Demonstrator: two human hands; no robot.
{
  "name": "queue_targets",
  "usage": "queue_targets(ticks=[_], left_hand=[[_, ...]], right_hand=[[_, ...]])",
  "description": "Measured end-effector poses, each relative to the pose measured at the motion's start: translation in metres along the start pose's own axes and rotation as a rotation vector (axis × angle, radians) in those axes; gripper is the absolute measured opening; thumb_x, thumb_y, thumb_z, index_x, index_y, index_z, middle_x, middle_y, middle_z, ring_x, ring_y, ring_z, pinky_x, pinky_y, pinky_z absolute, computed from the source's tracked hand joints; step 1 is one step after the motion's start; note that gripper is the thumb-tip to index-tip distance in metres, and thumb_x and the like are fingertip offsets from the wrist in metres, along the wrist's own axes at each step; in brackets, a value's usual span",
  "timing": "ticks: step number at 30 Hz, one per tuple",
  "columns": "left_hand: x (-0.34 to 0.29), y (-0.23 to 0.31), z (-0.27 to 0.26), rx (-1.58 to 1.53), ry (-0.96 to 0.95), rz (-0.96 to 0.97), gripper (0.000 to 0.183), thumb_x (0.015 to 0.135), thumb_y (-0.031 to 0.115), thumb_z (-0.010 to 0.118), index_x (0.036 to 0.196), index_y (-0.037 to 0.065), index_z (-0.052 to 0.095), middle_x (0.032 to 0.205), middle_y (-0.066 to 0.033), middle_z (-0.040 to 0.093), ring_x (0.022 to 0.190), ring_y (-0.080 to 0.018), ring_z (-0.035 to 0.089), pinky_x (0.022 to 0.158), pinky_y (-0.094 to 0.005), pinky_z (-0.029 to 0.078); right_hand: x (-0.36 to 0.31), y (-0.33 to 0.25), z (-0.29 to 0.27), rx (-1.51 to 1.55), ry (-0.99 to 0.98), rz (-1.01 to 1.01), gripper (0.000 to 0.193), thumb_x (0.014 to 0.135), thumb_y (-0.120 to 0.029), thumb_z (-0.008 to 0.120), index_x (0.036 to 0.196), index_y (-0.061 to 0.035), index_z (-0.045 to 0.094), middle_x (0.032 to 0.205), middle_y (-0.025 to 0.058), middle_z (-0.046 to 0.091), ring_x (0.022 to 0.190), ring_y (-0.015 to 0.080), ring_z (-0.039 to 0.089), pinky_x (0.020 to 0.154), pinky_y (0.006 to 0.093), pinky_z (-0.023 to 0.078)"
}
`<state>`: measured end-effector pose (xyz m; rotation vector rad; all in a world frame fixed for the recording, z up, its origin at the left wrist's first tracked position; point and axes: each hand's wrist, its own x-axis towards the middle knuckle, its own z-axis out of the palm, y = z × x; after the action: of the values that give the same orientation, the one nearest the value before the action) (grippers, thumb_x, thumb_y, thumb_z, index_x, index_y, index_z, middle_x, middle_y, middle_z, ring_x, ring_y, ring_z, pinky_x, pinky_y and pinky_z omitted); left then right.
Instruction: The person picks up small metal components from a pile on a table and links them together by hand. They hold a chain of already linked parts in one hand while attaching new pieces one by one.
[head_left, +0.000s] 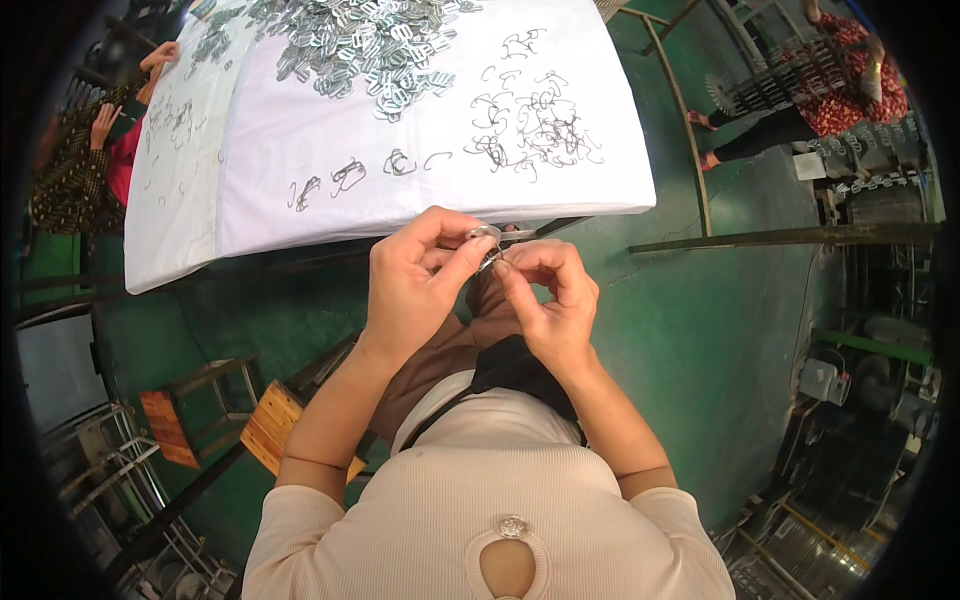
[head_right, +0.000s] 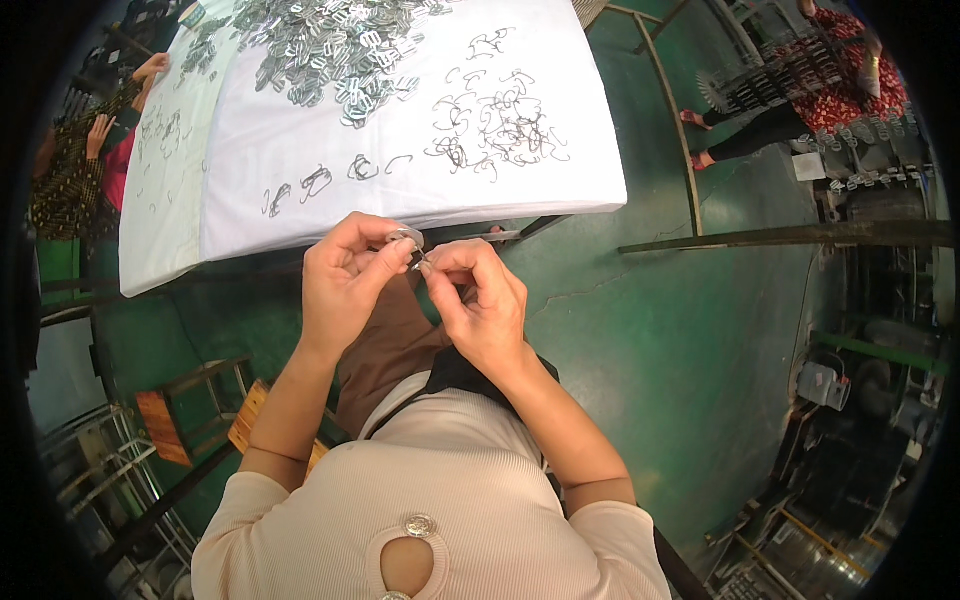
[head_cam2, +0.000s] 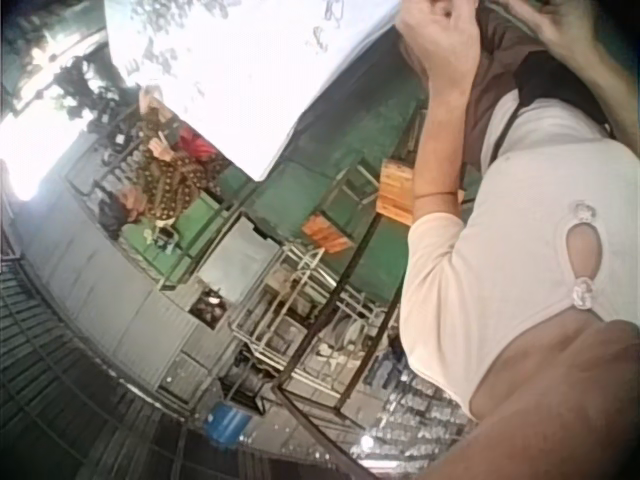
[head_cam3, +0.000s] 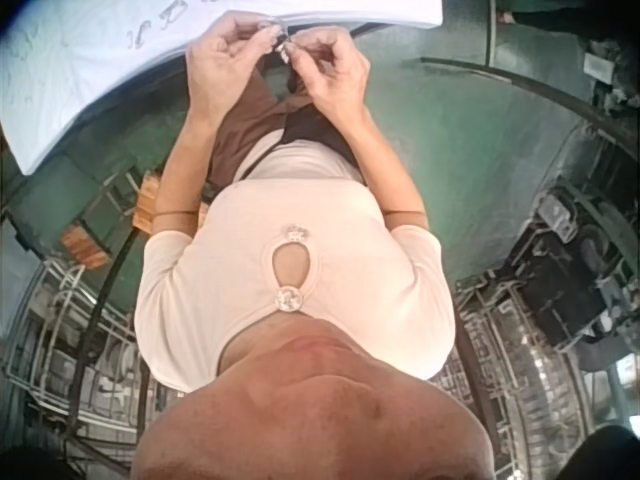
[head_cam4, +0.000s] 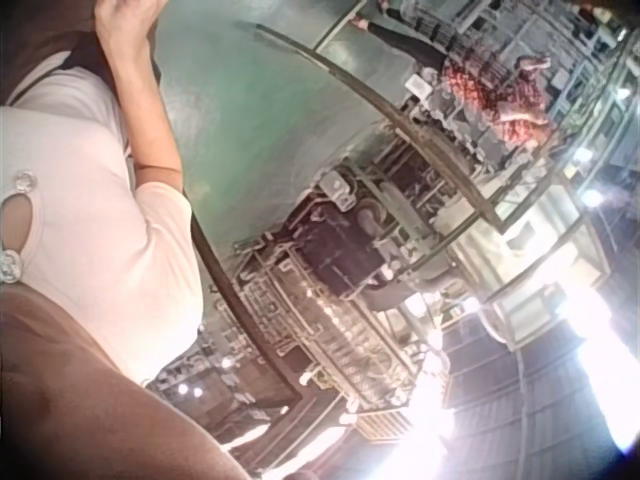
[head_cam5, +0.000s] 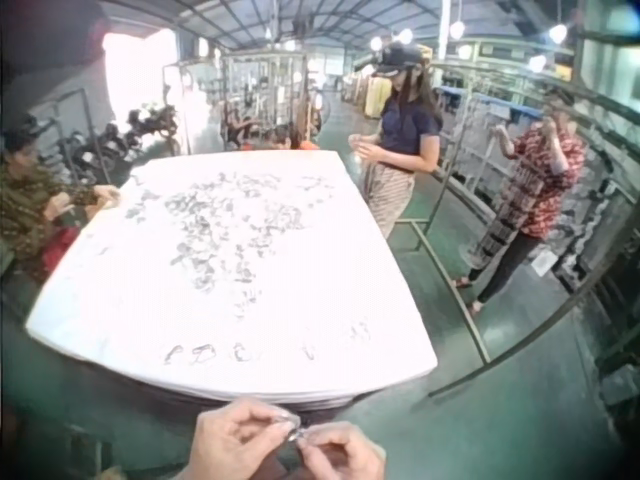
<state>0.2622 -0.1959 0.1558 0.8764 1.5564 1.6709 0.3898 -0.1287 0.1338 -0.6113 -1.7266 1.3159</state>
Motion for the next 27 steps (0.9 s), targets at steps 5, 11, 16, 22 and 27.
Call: queue_targets(ticks=[5, 11, 16, 22, 27], left_hand=[[-0.001, 0.001, 0.002, 0.066, 0.002, 0.013, 0.01, 0.079, 0.0, 0.064, 0.089, -0.003, 0.064, 0.082, -0.0084, 0.065, 0.072, -0.0116, 0.064, 0.062, -0.0217, 0.053], [-0.003, -0.002, -0.007, 0.153, -0.002, -0.003, 0.011, 0.078, 0.0, 0.065, 0.089, -0.002, 0.065, 0.084, -0.0087, 0.065, 0.073, -0.0127, 0.064, 0.065, -0.0232, 0.053], [-0.004, -0.01, -0.008, 0.146, -0.004, -0.014, 0.013, 0.075, -0.004, 0.067, 0.088, -0.001, 0.064, 0.085, -0.0082, 0.065, 0.074, -0.0124, 0.063, 0.065, -0.0225, 0.053], [-0.006, -0.018, -0.013, 0.189, -0.01, 0.06, 0.013, 0.074, -0.004, 0.067, 0.087, -0.001, 0.064, 0.082, -0.0084, 0.064, 0.072, -0.0129, 0.062, 0.061, -0.0223, 0.052], [-0.004, -0.018, -0.015, 0.21, -0.029, 0.058, 0.014, 0.075, -0.007, 0.066, 0.087, -0.001, 0.065, 0.083, -0.0076, 0.062, 0.073, -0.0112, 0.06, 0.064, -0.0212, 0.052]], right_hand=[[-0.001, 0.008, 0.001, -0.014, -0.028, -0.007, 0.013, 0.079, 0.009, 0.06, 0.087, 0.0016, 0.053, 0.087, 0.0083, 0.061, 0.074, 0.0106, 0.06, 0.064, 0.0225, 0.052], [0.013, 0.021, -0.012, -0.204, -0.091, 0.031, 0.015, 0.081, -0.004, 0.064, 0.093, -0.0012, 0.056, 0.085, 0.0087, 0.059, 0.07, 0.0152, 0.059, 0.058, 0.0254, 0.049], [0.073, 0.094, -0.018, -0.588, -0.153, 0.231, 0.013, 0.082, -0.018, 0.062, 0.083, -0.0043, 0.063, 0.083, 0.0092, 0.058, 0.07, 0.0241, 0.057, 0.064, 0.0321, 0.046], [0.122, 0.145, 0.017, -0.838, -0.224, 0.376, 0.021, 0.075, -0.028, 0.067, 0.081, -0.008, 0.066, 0.088, 0.0108, 0.059, 0.077, 0.0276, 0.06, 0.07, 0.0389, 0.047], [0.138, 0.148, 0.037, -0.976, -0.234, 0.587, 0.026, 0.076, -0.032, 0.068, 0.081, -0.0064, 0.067, 0.093, 0.0135, 0.059, 0.084, 0.0312, 0.061, 0.074, 0.0411, 0.048]])
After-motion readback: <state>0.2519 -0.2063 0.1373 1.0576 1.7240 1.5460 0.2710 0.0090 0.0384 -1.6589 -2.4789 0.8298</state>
